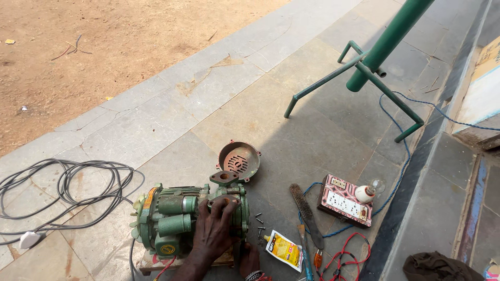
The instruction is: The person is sitting on the floor repairing a green electric motor. They use a wrench to loosen bolts, a chisel to tap parts, and a wire brush to clean the motor's exterior. The person repeatedly adjusts and repositions the motor while working.
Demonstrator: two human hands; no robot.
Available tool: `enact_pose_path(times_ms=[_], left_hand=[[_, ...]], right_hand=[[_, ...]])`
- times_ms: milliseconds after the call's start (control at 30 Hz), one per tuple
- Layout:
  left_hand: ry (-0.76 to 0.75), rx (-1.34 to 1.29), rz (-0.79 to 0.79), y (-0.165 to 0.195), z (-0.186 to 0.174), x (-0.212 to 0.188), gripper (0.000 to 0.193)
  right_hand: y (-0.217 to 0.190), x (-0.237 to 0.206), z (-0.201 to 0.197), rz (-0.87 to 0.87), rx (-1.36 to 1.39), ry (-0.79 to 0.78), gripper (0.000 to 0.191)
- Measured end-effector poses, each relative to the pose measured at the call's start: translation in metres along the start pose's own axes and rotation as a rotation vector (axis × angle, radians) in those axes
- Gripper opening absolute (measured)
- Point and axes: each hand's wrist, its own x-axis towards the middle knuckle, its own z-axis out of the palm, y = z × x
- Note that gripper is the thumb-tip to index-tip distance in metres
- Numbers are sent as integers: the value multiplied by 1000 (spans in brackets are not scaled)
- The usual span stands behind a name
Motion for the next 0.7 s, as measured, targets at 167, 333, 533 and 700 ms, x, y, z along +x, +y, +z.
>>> enact_pose_path(times_ms=[167,333,533,700], left_hand=[[3,71,-57,3,6,-5,115],[-44,83,-68,0,4,3,118],[-19,70,-67,2,-5,9,120],[32,49,-24,2,-2,5,118]], right_hand=[[2,-5,-1,14,-116,28,44],[11,-4,0,76,-100,64,37],[21,-5,0,172,-224,74,50],[19,-6,1,179,-285,84,57]])
